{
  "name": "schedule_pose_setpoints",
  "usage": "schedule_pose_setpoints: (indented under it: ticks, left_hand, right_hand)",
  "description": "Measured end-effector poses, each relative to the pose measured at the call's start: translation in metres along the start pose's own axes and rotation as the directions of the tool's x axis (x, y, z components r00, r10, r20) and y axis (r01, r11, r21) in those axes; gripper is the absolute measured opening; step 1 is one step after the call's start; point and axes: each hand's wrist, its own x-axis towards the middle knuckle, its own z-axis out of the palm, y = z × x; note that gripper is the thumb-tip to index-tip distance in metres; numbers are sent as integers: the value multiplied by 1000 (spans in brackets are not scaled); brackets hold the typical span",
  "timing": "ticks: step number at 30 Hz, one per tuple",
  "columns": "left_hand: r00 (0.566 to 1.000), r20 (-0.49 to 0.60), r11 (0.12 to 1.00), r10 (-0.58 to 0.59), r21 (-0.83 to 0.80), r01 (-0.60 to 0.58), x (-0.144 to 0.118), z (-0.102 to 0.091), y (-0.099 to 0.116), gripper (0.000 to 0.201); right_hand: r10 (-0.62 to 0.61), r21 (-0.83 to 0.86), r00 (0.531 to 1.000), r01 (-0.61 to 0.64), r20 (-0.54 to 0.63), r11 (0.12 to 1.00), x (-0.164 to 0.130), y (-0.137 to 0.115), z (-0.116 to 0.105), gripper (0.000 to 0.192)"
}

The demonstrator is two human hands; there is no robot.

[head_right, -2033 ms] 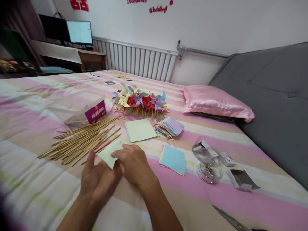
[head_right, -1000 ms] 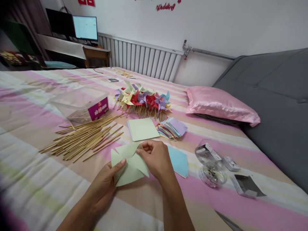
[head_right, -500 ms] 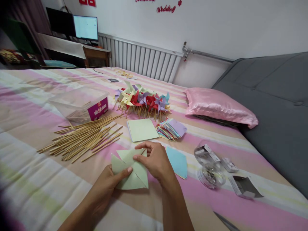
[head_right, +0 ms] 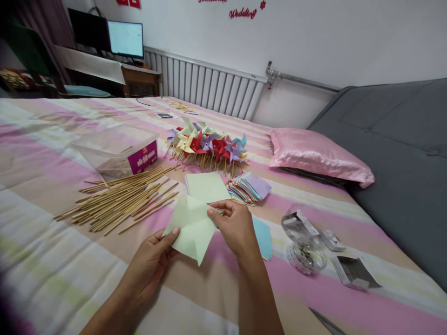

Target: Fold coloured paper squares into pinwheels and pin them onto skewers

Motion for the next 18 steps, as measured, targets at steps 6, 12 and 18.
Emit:
schedule_pose_setpoints:
  ticks: [6, 12, 18]
  left_hand:
    - [987, -72, 960, 143, -232, -156, 0, 1, 8, 28]
    - [993, -17, 914, 118, -388, -115, -3, 3, 11, 32]
    - [993, 56, 973, 99, -214, -85, -4, 3, 6, 37]
  right_hand:
    - [11, -33, 1000, -11, 17, 999, -2, -4, 2, 23]
    - [42, -11, 999, -42, 25, 999, -1, -3, 9, 26]
    - [42, -13, 993, -41, 112, 999, -4, -2, 13, 23]
